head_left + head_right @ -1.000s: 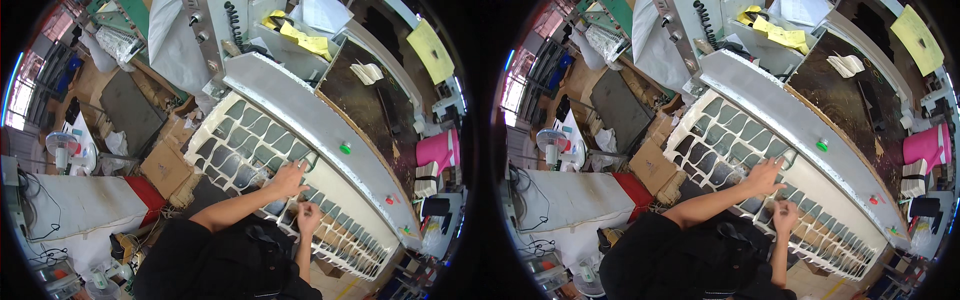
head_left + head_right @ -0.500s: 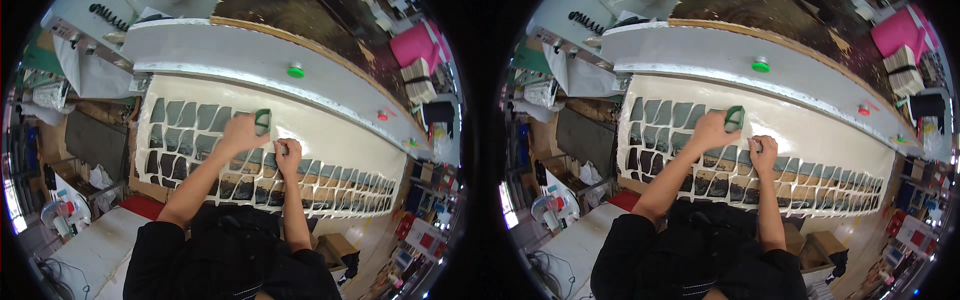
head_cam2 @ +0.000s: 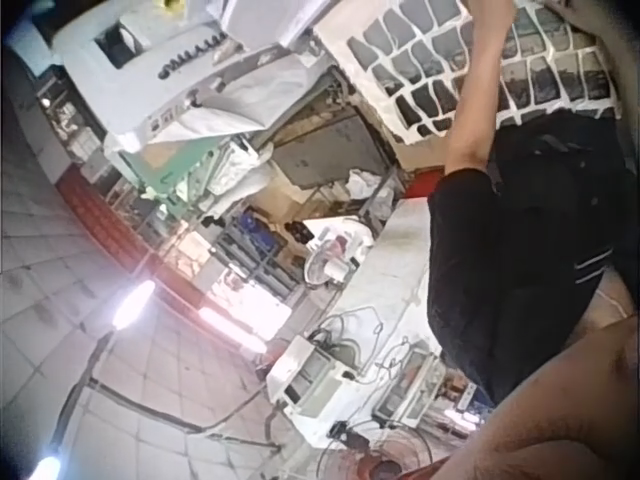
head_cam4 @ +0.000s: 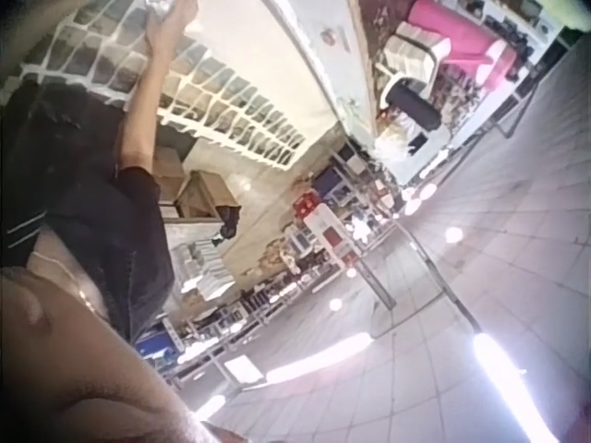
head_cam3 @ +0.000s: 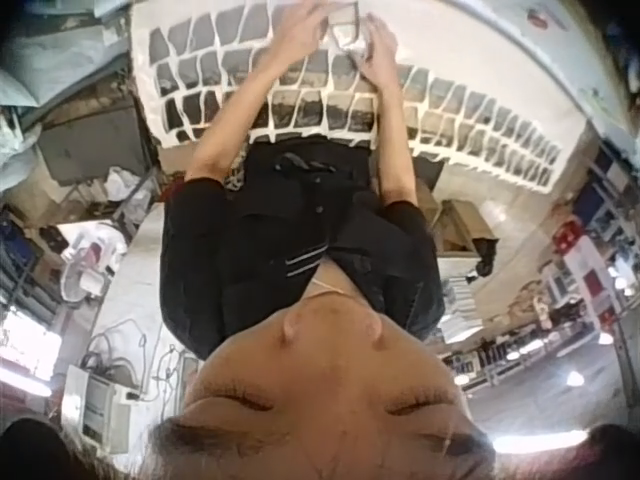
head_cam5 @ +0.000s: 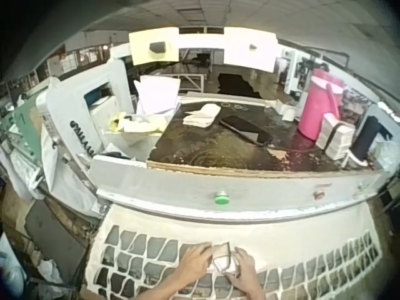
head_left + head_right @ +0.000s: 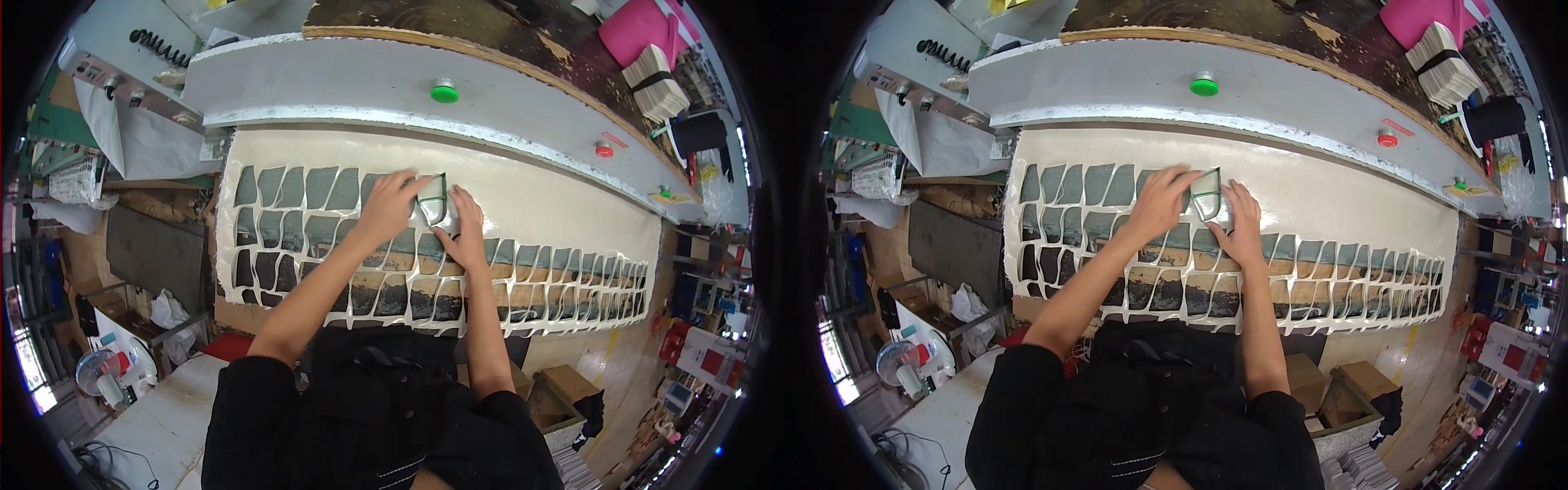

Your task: Sorting and stacking small fabric or leather shoe components after they come off a conveyor or processing machine.

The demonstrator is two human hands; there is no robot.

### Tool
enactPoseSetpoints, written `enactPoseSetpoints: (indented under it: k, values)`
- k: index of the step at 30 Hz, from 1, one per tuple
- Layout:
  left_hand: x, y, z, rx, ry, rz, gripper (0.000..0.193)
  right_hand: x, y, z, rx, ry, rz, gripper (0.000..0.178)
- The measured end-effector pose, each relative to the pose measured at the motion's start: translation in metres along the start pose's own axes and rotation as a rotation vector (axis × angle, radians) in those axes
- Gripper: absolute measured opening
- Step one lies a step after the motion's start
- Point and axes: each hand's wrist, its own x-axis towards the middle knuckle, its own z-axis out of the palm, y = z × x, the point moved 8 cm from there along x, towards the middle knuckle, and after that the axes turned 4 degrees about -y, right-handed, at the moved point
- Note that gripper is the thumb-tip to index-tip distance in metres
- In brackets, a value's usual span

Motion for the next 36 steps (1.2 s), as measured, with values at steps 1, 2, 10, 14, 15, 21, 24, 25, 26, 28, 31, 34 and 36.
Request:
enactPoseSetpoints:
  k: [1, 2, 10, 14, 15, 21, 24, 25, 26, 28, 31, 34, 36]
  values:
    - [-0.015, 0.003, 0.006, 0.001, -0.006, 0.005, 0.064, 0.005, -0.001, 0.001, -0.041, -0.038, 0.011, 0.092]
    - [-0.031, -0.003, 0.015, -0.1, -0.03, -0.087, 0.065, 0.01, 0.0, 0.002, -0.08, -0.079, 0.02, 0.091]
    - [-0.071, 0.012, 0.049, -0.06, 0.073, -0.008, 0.08, 0.011, -0.001, 0.017, -0.107, 0.032, 0.045, 0.076]
    - [-0.071, 0.013, 0.047, -0.044, 0.062, 0.008, 0.084, 0.009, 0.002, 0.019, -0.11, 0.048, 0.034, 0.077]
    - [-0.072, 0.011, 0.047, -0.044, 0.066, 0.006, 0.084, 0.011, 0.0, 0.019, -0.11, 0.046, 0.031, 0.077]
    - [-0.072, 0.008, 0.048, -0.029, 0.043, 0.007, 0.083, 0.011, -0.002, 0.019, -0.089, 0.026, 0.035, 0.075]
    - [-0.072, 0.007, 0.049, -0.023, 0.044, 0.008, 0.081, 0.011, -0.003, 0.019, -0.103, 0.018, 0.025, 0.075]
    - [-0.072, 0.007, 0.049, -0.028, 0.049, 0.008, 0.081, 0.011, -0.002, 0.019, -0.103, 0.017, 0.029, 0.075]
    - [-0.072, 0.008, 0.049, -0.033, 0.054, 0.01, 0.08, 0.01, -0.001, 0.019, -0.102, 0.017, 0.034, 0.076]
    - [-0.069, 0.006, 0.047, -0.038, 0.056, 0.011, 0.08, 0.014, -0.001, 0.018, -0.105, 0.022, 0.027, 0.076]
    - [-0.064, 0.008, 0.039, -0.053, 0.097, 0.023, 0.077, 0.018, -0.006, 0.013, -0.103, 0.03, 0.025, 0.08]
    - [-0.06, 0.009, 0.02, -0.152, 0.222, -0.027, 0.07, 0.01, -0.024, 0.005, -0.066, 0.063, 0.014, 0.09]
    - [-0.049, 0.015, 0.0, -0.247, 0.306, -0.077, 0.064, -0.012, -0.035, -0.006, 0.083, 0.151, 0.063, 0.095]
